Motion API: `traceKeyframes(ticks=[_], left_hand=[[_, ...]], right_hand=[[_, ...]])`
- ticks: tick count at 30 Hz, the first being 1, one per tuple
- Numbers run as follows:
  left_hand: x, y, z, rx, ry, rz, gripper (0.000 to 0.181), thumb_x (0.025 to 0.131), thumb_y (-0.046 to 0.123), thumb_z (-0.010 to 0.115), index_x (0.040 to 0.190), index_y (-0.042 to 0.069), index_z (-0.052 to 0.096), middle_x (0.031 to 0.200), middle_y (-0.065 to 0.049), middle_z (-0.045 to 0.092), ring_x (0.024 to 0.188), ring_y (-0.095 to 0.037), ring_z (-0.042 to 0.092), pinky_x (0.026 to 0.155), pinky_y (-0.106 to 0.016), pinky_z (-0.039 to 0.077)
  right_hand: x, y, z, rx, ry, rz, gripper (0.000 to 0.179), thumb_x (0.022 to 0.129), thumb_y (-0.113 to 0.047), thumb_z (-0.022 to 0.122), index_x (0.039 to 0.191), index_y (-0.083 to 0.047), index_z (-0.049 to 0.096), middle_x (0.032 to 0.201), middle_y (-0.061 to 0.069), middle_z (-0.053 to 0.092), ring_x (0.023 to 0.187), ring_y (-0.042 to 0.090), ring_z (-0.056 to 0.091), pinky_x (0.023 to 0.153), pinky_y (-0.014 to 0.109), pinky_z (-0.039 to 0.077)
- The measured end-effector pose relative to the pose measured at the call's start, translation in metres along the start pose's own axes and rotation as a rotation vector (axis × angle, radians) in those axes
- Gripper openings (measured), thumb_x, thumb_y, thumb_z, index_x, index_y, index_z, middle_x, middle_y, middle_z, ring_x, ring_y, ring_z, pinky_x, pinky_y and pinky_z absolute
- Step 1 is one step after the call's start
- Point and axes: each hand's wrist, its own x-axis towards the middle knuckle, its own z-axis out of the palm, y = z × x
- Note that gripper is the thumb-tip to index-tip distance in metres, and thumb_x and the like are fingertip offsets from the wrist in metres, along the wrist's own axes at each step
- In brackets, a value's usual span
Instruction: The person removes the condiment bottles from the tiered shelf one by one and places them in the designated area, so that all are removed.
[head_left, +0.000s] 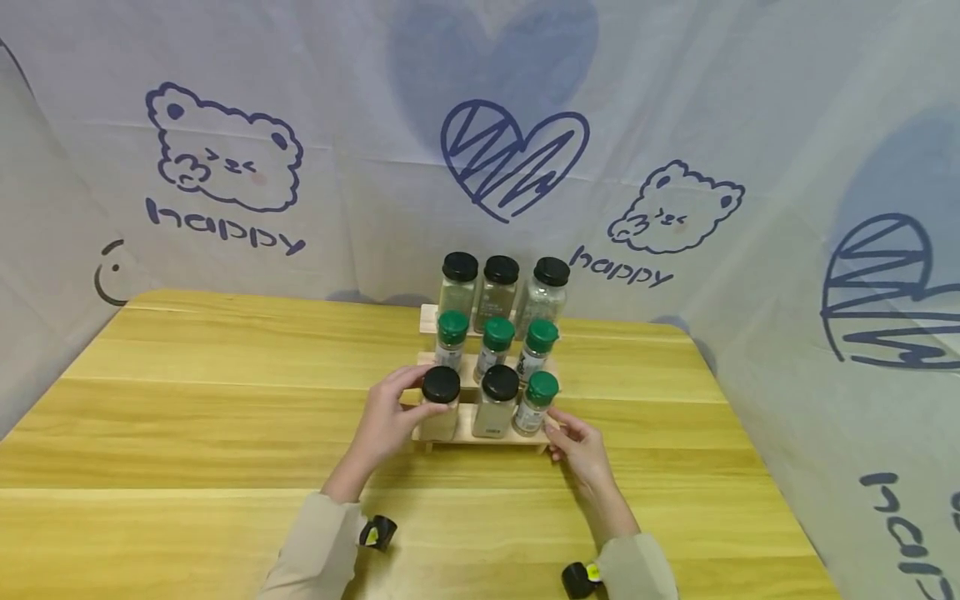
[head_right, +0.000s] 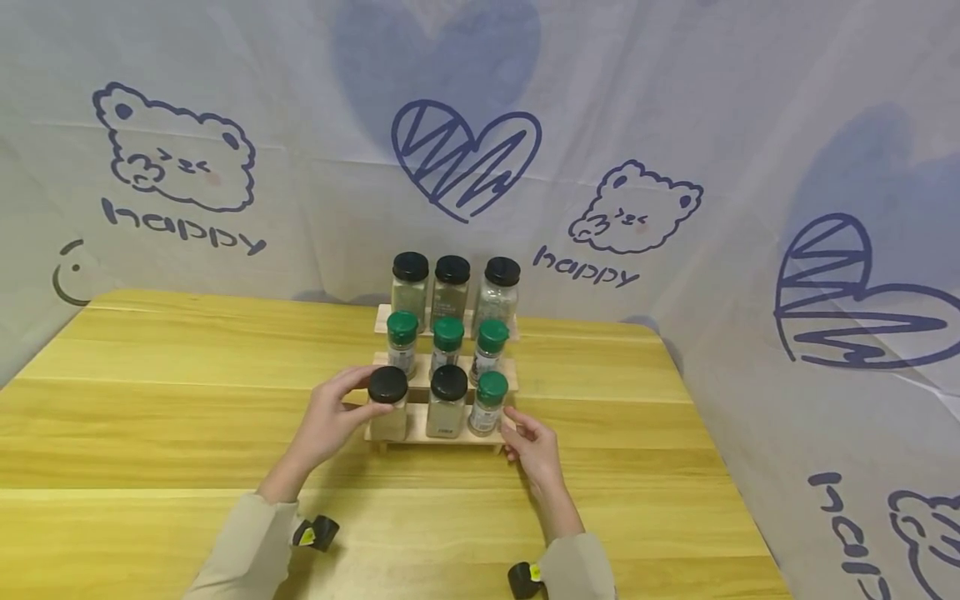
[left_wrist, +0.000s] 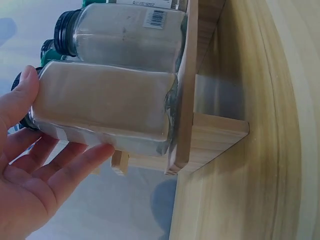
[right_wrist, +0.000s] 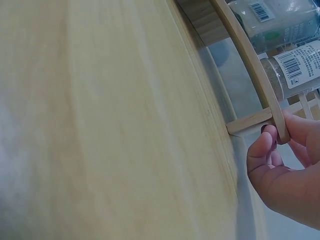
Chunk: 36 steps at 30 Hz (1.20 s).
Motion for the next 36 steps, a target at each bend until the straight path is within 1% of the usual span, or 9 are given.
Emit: traceKeyframes(ticks=[6,9,13,18,19,23,27,31,36], left_hand=[[0.000,0.001,-0.007,-0.049,0.001,-0.041,0.044,0.070,-0.004,0.072,0.111,-0.009,0.057,0.108,-0.022,0.056,0.098,-0.033,0.054,0.070,-0.030,0.053],[0.001,0.001,-0.011,-0.074,-0.004,-0.054,0.042,0.070,-0.004,0.072,0.110,-0.008,0.058,0.109,-0.021,0.057,0.098,-0.032,0.054,0.072,-0.030,0.052],[0.000,0.004,-0.019,-0.094,0.008,-0.043,0.041,0.070,-0.003,0.072,0.109,-0.008,0.059,0.108,-0.021,0.057,0.097,-0.031,0.054,0.073,-0.029,0.052],[0.001,0.003,-0.027,-0.068,0.028,-0.030,0.041,0.070,-0.004,0.072,0.109,-0.008,0.059,0.106,-0.021,0.058,0.096,-0.030,0.055,0.072,-0.028,0.052],[0.001,-0.001,-0.029,-0.064,0.032,-0.029,0.042,0.070,-0.003,0.073,0.109,-0.006,0.059,0.106,-0.019,0.058,0.096,-0.028,0.055,0.072,-0.028,0.052],[0.001,-0.002,-0.035,-0.039,0.045,-0.023,0.042,0.069,-0.002,0.073,0.109,-0.005,0.060,0.105,-0.018,0.058,0.095,-0.025,0.054,0.071,-0.026,0.052],[0.001,-0.002,-0.041,-0.035,0.047,-0.040,0.042,0.069,-0.003,0.073,0.109,-0.007,0.059,0.106,-0.019,0.058,0.095,-0.025,0.054,0.072,-0.025,0.051],[0.002,-0.001,-0.046,-0.042,0.054,-0.056,0.042,0.070,-0.004,0.072,0.110,-0.008,0.058,0.107,-0.020,0.057,0.097,-0.027,0.053,0.074,-0.026,0.051],[0.005,-0.005,-0.050,-0.034,0.067,-0.067,0.042,0.071,-0.004,0.071,0.111,-0.009,0.057,0.109,-0.021,0.056,0.100,-0.029,0.052,0.075,-0.025,0.050]], right_hand=[[-0.001,0.000,0.000,0.016,-0.002,0.002,0.033,0.084,0.005,0.057,0.116,0.013,0.052,0.065,0.002,0.050,0.052,0.007,0.048,0.042,0.016,0.042],[-0.001,0.000,0.000,0.017,-0.003,0.014,0.032,0.085,0.004,0.056,0.116,0.012,0.052,0.065,0.002,0.051,0.052,0.007,0.049,0.043,0.016,0.042],[0.000,-0.001,0.000,0.020,-0.006,0.031,0.032,0.085,0.005,0.055,0.117,0.011,0.052,0.066,0.002,0.053,0.052,0.007,0.049,0.043,0.016,0.042],[0.001,-0.001,-0.001,0.012,-0.010,0.030,0.033,0.085,0.005,0.055,0.117,0.011,0.052,0.065,0.002,0.053,0.051,0.008,0.049,0.042,0.016,0.042],[0.001,-0.002,-0.001,0.010,-0.011,0.029,0.032,0.085,0.005,0.055,0.116,0.011,0.052,0.065,0.002,0.053,0.051,0.008,0.049,0.042,0.016,0.042],[0.000,-0.002,-0.001,0.006,-0.017,0.027,0.032,0.085,0.004,0.055,0.116,0.011,0.052,0.065,0.002,0.054,0.052,0.008,0.050,0.042,0.016,0.042],[0.000,-0.002,-0.001,0.015,-0.017,0.038,0.032,0.086,0.004,0.055,0.117,0.010,0.052,0.067,0.002,0.056,0.051,0.008,0.050,0.042,0.016,0.042],[0.000,-0.003,-0.001,0.015,-0.013,0.047,0.032,0.086,0.004,0.055,0.117,0.009,0.053,0.067,0.002,0.056,0.052,0.008,0.050,0.042,0.016,0.042],[-0.001,-0.002,-0.002,0.020,-0.011,0.046,0.033,0.085,0.004,0.055,0.117,0.010,0.052,0.067,0.002,0.056,0.051,0.008,0.050,0.042,0.016,0.041]])
